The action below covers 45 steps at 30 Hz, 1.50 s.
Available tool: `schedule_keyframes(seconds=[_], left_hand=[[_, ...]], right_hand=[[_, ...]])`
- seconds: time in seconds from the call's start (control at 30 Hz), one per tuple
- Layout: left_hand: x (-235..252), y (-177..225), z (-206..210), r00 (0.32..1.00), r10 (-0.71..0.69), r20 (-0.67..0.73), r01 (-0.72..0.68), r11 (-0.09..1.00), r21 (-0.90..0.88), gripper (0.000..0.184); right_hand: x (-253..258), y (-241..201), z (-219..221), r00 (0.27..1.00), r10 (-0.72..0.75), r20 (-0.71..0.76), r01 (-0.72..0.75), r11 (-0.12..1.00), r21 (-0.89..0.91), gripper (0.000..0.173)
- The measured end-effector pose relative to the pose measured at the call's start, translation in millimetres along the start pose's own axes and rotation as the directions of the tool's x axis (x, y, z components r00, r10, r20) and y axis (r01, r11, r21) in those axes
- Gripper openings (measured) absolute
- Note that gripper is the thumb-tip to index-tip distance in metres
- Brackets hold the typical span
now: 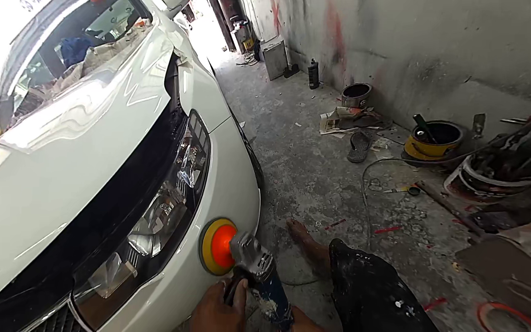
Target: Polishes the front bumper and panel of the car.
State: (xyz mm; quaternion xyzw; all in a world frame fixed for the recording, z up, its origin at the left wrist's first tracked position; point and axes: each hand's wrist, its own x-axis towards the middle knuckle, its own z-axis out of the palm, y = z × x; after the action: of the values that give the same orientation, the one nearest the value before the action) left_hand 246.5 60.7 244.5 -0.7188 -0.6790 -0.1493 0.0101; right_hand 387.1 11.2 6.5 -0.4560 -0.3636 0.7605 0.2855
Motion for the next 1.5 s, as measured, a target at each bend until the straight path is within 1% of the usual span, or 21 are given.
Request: schedule_keyframes(seconds=[0.1, 0.2, 0.23, 0.3, 0.37, 0.5, 0.6, 0.7, 0.8, 0.87, 0.97, 1.03, 1.1, 1.17, 1.2, 1.23, 1.27, 1.3, 1.37, 1.47, 1.5], left_hand=[[38.4, 0.2, 6.5, 0.999, -0.001, 0.044, 0.003, 0.999, -0.033, 0.050], [53.5, 5.0, 6.3, 0.992, -0.042, 0.121, 0.045, 0.999, -0.023, 0.048], [49.7, 3.6, 5.4, 0.992, -0.039, 0.122, 0.042, 0.999, -0.020, 0.047], [30.2, -5.6, 4.6, 0.997, -0.006, 0.071, 0.008, 1.000, -0.021, 0.047], [2.4, -18.8, 0.5, 1.000, -0.004, 0.026, 0.005, 0.999, -0.035, 0.048], [-41.7, -33.2, -6.6, 0.998, -0.070, 0.001, 0.070, 0.995, -0.076, 0.045], [-44.6, -36.2, -2.9, 0.996, -0.085, -0.030, 0.083, 0.995, -0.062, 0.046], [-19.4, -32.6, 10.7, 0.998, -0.038, -0.050, 0.034, 0.997, -0.066, 0.053], [13.0, -20.0, 18.5, 0.999, -0.025, 0.045, 0.030, 0.995, -0.096, 0.051], [25.6, -9.7, 17.8, 0.987, -0.056, 0.148, 0.071, 0.992, -0.102, 0.050], [24.5, -7.7, 10.6, 0.952, -0.088, 0.294, 0.122, 0.987, -0.101, 0.052], [11.0, -19.5, 5.9, 0.929, -0.111, 0.352, 0.151, 0.984, -0.089, 0.055], [-8.1, -40.5, 1.0, 0.887, -0.174, 0.427, 0.213, 0.976, -0.046, 0.057], [-28.3, -68.6, 0.0, 0.809, -0.271, 0.521, 0.303, 0.953, 0.025, 0.059], [-40.6, -85.3, 3.1, 0.777, -0.315, 0.545, 0.348, 0.936, 0.045, 0.058], [-54.2, -103.5, 9.7, 0.761, -0.356, 0.543, 0.393, 0.918, 0.051, 0.056], [-68.6, -121.8, 19.1, 0.763, -0.392, 0.514, 0.435, 0.900, 0.042, 0.053], [-83.7, -138.7, 29.1, 0.761, -0.428, 0.489, 0.482, 0.876, 0.016, 0.050], [-111.2, -167.6, 53.2, 0.749, -0.504, 0.430, 0.578, 0.814, -0.052, 0.044], [-137.7, -199.5, 94.3, 0.698, -0.634, 0.332, 0.710, 0.673, -0.207, 0.045], [-145.7, -208.8, 109.6, 0.704, -0.654, 0.276, 0.710, 0.636, -0.303, 0.050]], right_hand=[[9.4, -13.4, -0.5, 0.991, -0.034, -0.132, 0.046, 0.995, 0.089, 0.047], [9.8, -16.8, 2.6, 0.985, -0.034, -0.170, 0.057, 0.989, 0.135, 0.044], [9.5, -14.3, 5.3, 0.987, -0.031, -0.157, 0.053, 0.989, 0.138, 0.042], [7.5, -8.4, 11.5, 0.994, -0.007, -0.113, 0.021, 0.992, 0.124, 0.043], [5.6, -2.1, 17.1, 0.998, 0.007, -0.059, -0.003, 0.998, 0.068, 0.050], [-1.6, -1.7, 17.4, 0.999, 0.021, 0.028, -0.019, 0.996, -0.085, 0.067], [2.6, 2.4, 14.3, 1.000, 0.005, 0.023, -0.003, 0.996, -0.095, 0.070], [1.8, -3.8, 6.3, 0.997, -0.002, -0.074, -0.001, 0.999, -0.041, 0.061], [2.3, -11.8, -5.1, 0.985, 0.006, -0.171, -0.007, 1.000, -0.004, 0.052], [5.6, -11.3, -12.5, 0.980, -0.009, -0.200, 0.012, 1.000, 0.018, 0.050], [8.4, -5.2, -15.4, 0.983, -0.002, -0.185, 0.006, 1.000, 0.019, 0.049], [11.7, -1.3, -13.1, 0.986, 0.004, -0.168, -0.006, 1.000, -0.010, 0.049], [15.8, 1.8, -8.0, 0.986, -0.006, -0.168, -0.007, 0.997, -0.072, 0.057], [20.2, 3.6, -3.6, 0.978, -0.059, -0.199, 0.015, 0.976, -0.216, 0.074], [23.4, 3.9, -2.9, 0.975, -0.093, -0.202, 0.023, 0.946, -0.325, 0.083], [27.4, 1.9, -3.5, 0.974, -0.120, -0.193, 0.020, 0.892, -0.452, 0.090], [31.4, -3.8, -4.3, 0.976, -0.133, -0.172, 0.006, 0.809, -0.588, 0.094], [32.8, -13.7, -2.8, 0.980, -0.135, -0.145, -0.011, 0.695, -0.719, 0.092], [32.7, -44.5, 7.2, 0.993, -0.103, -0.066, -0.013, 0.446, -0.895, 0.077], [39.9, -94.9, 31.0, 0.996, -0.009, 0.087, 0.087, 0.130, -0.988, 0.062], [42.5, -108.2, 39.6, 0.991, 0.019, 0.135, 0.134, 0.054, -0.990, 0.060]])
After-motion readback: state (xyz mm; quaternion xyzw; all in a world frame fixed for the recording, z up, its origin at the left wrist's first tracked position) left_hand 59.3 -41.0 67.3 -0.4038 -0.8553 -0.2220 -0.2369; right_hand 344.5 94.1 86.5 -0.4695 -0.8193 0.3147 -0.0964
